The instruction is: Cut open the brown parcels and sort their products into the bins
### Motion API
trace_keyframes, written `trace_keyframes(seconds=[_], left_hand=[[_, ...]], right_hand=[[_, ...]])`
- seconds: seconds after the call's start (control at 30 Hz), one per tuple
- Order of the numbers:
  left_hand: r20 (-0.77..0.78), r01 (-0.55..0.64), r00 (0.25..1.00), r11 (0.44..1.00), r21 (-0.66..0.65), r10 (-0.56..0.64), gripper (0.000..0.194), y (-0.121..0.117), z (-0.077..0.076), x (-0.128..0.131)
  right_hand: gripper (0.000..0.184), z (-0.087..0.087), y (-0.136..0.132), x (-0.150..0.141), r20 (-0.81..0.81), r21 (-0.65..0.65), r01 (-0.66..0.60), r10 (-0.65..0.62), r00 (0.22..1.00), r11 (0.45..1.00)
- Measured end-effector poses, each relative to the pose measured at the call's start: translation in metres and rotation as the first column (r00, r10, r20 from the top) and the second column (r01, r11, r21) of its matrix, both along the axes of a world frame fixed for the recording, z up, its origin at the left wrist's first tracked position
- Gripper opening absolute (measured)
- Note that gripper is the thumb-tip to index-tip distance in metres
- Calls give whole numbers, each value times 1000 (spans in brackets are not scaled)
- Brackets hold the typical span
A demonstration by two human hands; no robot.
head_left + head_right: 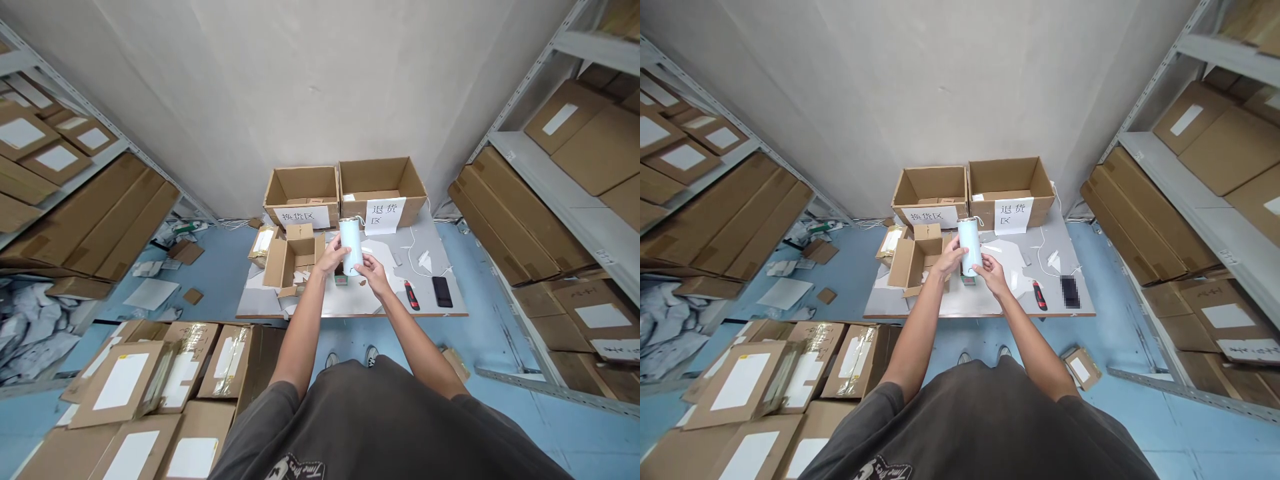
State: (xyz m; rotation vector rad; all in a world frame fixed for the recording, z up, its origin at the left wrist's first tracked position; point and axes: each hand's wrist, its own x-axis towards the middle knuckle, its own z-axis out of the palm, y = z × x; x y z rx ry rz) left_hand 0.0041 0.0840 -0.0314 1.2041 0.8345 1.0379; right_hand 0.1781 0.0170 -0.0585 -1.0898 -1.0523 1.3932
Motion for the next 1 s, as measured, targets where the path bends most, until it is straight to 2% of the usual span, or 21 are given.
trace_keyframes(seconds=[0.17,0.3,0.4,0.47,0.63,0.83,1.0], left_hand=[[-127,-103,986,994,32,106,82,-2,8,1],[-132,-136,981,990,41,141,87,-2,15,2],[-97,-123,987,992,29,126,91,0,14,0],[-79,-109,991,994,26,111,91,2,10,-2],[-16,-66,998,997,33,67,88,4,3,-2],[-57,-55,997,998,37,57,84,3,5,-4],[-96,-57,994,998,20,59,86,4,1,-11]], right_hand=[[73,-2,-3,-8,140,70,154,-163,977,986],[74,-1,-7,-10,251,105,206,-226,941,973],[81,-1,-6,-8,266,73,204,-216,939,976],[81,-1,-3,-4,211,48,172,-178,961,984],[70,1,2,1,84,45,-10,6,996,999],[76,-2,-1,-1,120,45,63,-68,990,997],[82,-10,1,-2,142,1,51,-51,989,999]])
